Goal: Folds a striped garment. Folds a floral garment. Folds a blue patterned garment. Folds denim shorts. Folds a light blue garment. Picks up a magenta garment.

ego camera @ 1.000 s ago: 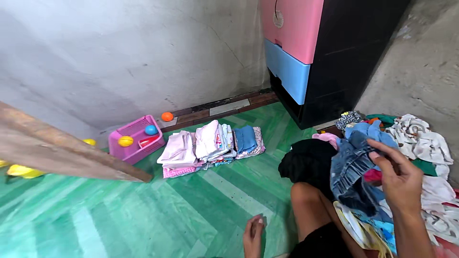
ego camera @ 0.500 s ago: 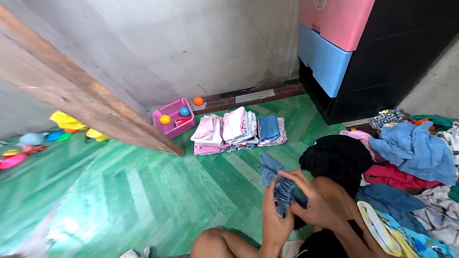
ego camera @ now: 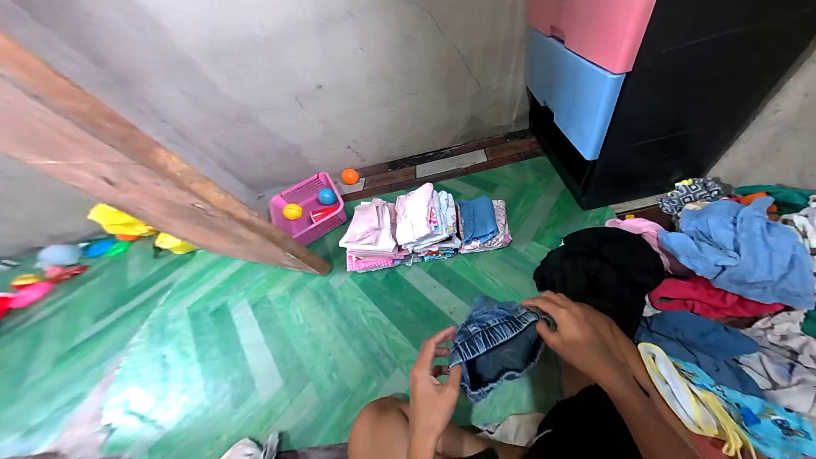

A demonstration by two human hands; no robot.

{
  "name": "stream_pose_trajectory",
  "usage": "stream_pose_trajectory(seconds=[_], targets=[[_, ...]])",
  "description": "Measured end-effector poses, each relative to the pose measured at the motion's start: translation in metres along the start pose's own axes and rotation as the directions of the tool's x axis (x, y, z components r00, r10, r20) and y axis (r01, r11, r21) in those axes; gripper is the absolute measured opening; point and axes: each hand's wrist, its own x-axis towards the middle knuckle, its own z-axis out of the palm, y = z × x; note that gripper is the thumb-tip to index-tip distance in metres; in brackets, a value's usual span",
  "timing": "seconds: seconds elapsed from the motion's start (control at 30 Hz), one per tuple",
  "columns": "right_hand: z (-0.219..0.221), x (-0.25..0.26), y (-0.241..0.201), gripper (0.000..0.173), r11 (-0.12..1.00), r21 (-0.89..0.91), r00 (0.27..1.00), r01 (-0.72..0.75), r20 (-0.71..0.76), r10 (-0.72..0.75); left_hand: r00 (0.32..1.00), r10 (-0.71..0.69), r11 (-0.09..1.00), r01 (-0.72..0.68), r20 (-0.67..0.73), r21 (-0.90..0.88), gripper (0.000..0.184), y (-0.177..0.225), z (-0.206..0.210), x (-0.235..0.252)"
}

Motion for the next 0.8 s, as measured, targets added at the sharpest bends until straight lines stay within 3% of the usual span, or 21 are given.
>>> stream_pose_trajectory(seconds=[0.07,0.13,0.23,0.33,0.4,0.47,0.53,0.63,0.73,0.8], targets=[[-0.007,0.004,0.002,0.033,1.0,-0.02,0.999,0.008,0.054,-0.007,0.999,0.036,0.986,-0.038,0.015,0.164,0.046,-0.007,-0.007,0.002],[-0.013,0.011,-0.002,0.033,0.999,-0.044,0.98,0.005,0.201,0.004,0.997,0.057,0.953,-0.07,0.052,0.295,0.042,-0.014,-0.012,0.006],[-0.012,0.027,-0.008,0.036,0.999,-0.051,0.946,-0.007,0.323,0.023,0.987,0.12,0.918,-0.151,0.108,0.367,0.037,-0.021,-0.016,0.017],[0.006,0.033,-0.007,0.037,0.995,0.019,0.993,0.097,0.063,-0.098,0.932,0.361,0.874,-0.348,0.025,0.341,0.038,-0.022,-0.013,0.025],[0.022,0.034,0.001,0.036,0.971,0.046,0.963,0.233,-0.149,-0.224,0.861,0.506,0.82,-0.468,-0.037,0.331,0.035,-0.025,-0.01,0.025],[0.032,0.035,0.011,0.038,0.963,0.052,0.95,0.263,-0.191,-0.249,0.816,0.575,0.773,-0.516,-0.063,0.37,0.033,-0.037,0.0,0.019],[0.049,0.036,0.028,0.039,0.975,0.063,0.968,0.211,-0.151,-0.2,0.822,0.568,0.761,-0.504,-0.044,0.409,0.034,-0.061,0.017,0.006],[0.085,0.036,0.062,0.038,0.995,0.07,0.997,0.072,-0.012,-0.071,0.89,0.447,0.802,-0.442,0.087,0.402,0.038,-0.097,0.05,-0.023],[0.096,0.032,0.073,0.042,0.992,0.014,0.973,-0.125,0.2,0.12,0.916,0.22,0.906,-0.319,0.335,0.278,0.034,-0.108,0.074,-0.048],[0.095,0.028,0.071,0.041,0.984,-0.01,0.959,-0.177,0.225,0.175,0.908,0.166,0.949,-0.253,0.384,0.19,0.031,-0.114,0.082,-0.057]])
